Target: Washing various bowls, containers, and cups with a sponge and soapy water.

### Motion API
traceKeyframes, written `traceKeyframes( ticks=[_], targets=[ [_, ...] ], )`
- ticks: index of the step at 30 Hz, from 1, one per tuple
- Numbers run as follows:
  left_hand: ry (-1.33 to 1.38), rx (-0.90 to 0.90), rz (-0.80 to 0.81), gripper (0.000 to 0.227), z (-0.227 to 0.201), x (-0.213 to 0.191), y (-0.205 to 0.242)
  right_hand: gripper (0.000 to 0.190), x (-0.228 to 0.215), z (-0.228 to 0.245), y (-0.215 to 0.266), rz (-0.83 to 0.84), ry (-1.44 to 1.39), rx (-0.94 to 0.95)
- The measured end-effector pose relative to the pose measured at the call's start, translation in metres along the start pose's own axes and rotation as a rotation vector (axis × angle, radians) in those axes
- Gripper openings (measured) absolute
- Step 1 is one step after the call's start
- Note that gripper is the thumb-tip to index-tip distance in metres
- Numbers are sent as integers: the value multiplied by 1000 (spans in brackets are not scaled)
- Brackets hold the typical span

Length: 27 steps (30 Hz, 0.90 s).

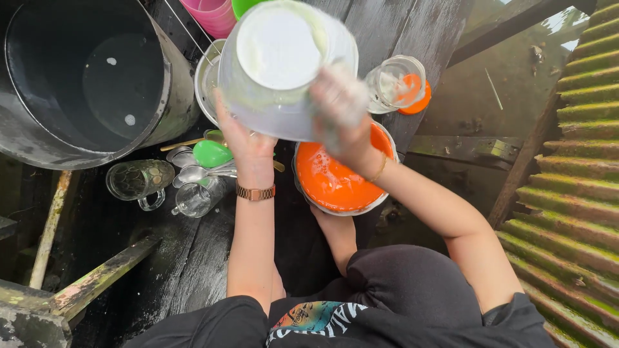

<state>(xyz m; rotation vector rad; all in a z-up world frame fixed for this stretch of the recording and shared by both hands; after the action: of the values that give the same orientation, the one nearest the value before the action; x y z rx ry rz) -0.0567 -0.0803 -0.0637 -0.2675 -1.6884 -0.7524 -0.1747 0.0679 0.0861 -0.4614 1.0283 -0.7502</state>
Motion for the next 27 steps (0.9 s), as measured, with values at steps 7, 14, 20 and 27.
traceKeyframes(
  ticks=[7,14,20,27],
  targets=[
    [-245,-6,41,67,19,27,29,49,40,91,-17,284,259,-500],
    [-711,303,329,51,14,49,37,46,53,79,-68,257,312,-325],
    [-354,164,164,36,15,10,24,30,84,34,-84,774,143,9],
    [-340,51,112,48,23,44,36,50,44,18,-114,267,119,-221]
  ],
)
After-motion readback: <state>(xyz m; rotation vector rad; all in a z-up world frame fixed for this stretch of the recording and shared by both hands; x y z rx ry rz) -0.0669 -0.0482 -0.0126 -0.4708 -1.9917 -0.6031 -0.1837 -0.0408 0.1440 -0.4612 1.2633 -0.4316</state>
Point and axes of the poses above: each hand's wrist, its own y-axis away from the middle knuckle, its own x-axis out of the palm, z = x × y, the point moved 10 cm from there along -y, towards the middle knuckle, and after that the axes turned 9 degrees about y, right-handed, at the moved point
